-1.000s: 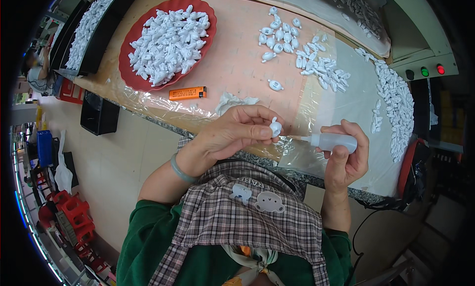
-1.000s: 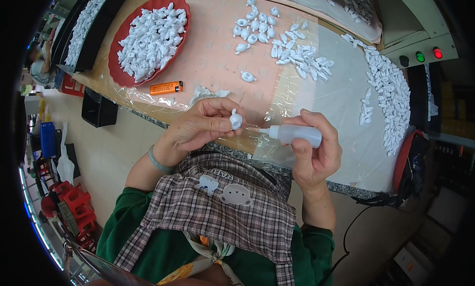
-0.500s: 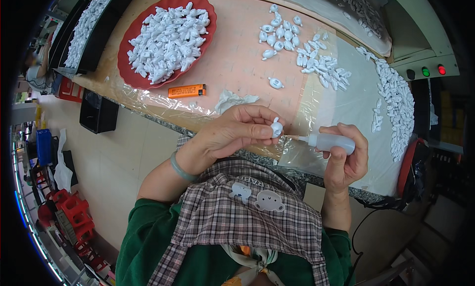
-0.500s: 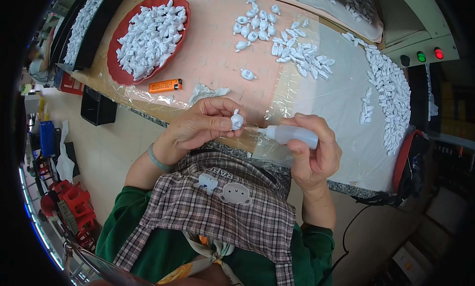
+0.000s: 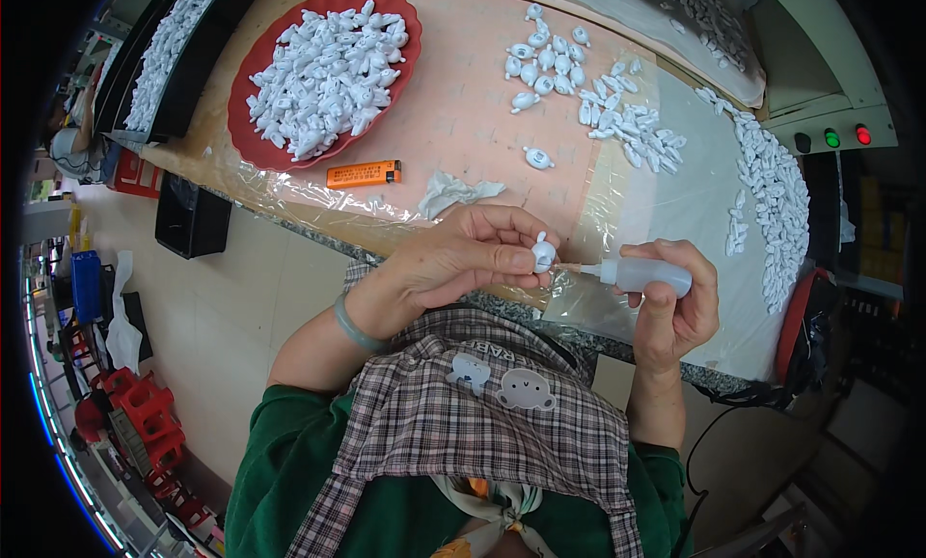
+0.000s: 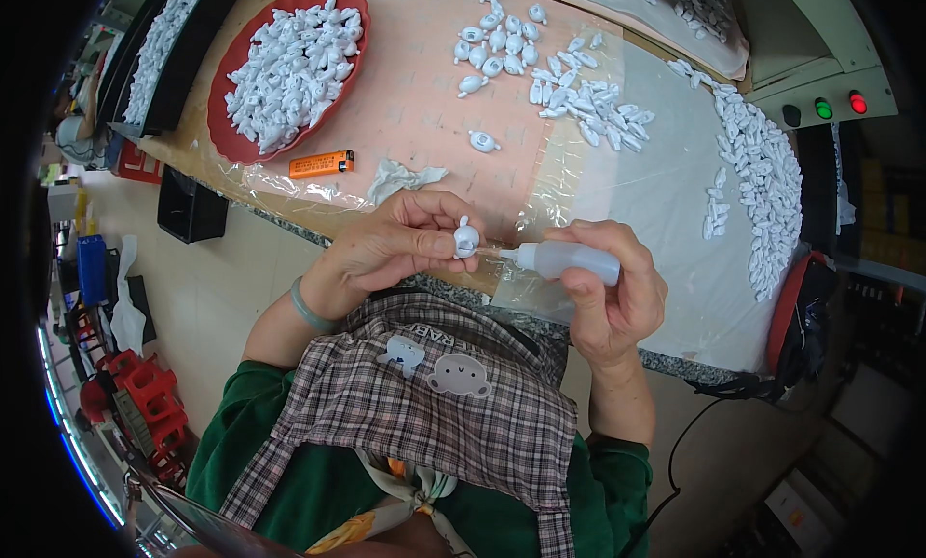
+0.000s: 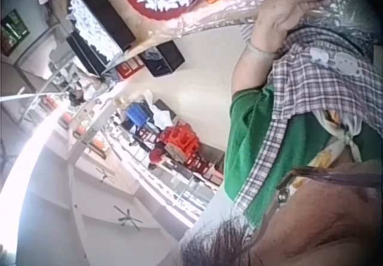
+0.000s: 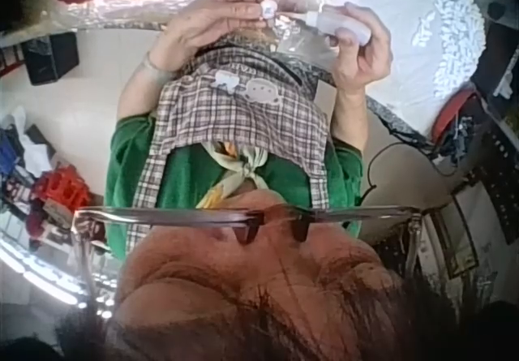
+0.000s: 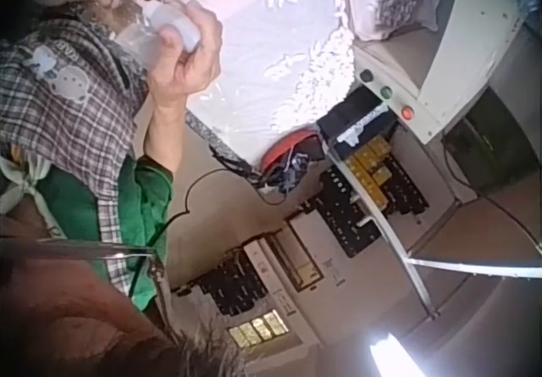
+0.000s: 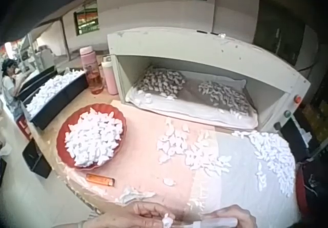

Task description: Applying glue to small white plastic components and joining them together at a workbench.

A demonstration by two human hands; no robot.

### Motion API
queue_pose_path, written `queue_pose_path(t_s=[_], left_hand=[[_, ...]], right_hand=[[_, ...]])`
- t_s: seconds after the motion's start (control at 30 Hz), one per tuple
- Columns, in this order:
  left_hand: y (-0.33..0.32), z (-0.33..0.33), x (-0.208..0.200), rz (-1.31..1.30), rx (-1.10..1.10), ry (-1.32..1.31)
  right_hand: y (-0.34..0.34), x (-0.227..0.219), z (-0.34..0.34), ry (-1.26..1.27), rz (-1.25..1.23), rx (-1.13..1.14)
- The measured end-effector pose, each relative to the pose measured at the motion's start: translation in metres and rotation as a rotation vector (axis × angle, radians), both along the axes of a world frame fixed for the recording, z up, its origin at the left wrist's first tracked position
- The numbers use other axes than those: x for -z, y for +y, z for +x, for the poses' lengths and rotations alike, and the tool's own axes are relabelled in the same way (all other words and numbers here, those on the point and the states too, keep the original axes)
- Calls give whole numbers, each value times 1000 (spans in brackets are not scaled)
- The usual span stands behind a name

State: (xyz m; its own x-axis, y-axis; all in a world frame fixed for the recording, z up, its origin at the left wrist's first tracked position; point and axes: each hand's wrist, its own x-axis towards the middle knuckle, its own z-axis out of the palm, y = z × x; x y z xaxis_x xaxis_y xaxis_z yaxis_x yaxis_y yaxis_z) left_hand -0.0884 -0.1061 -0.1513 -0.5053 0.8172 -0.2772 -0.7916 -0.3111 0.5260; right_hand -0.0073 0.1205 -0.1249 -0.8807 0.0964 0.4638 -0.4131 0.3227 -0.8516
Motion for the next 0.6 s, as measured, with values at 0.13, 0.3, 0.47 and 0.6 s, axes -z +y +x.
queue_pose_path(t_s=[0.13, 0.3, 0.47, 0.6], left_hand=[[1, -1, -1, 10, 15, -1], [2, 0, -2, 41, 39, 20], [1, -1, -1, 51, 45, 29], [0, -1, -1, 85, 46, 30]], right_hand=[[0, 1, 0, 17, -1, 4], [-3, 2, 2, 31, -50, 12], [-4, 3, 4, 53, -96, 20], [-4, 3, 5, 91, 75, 56]])
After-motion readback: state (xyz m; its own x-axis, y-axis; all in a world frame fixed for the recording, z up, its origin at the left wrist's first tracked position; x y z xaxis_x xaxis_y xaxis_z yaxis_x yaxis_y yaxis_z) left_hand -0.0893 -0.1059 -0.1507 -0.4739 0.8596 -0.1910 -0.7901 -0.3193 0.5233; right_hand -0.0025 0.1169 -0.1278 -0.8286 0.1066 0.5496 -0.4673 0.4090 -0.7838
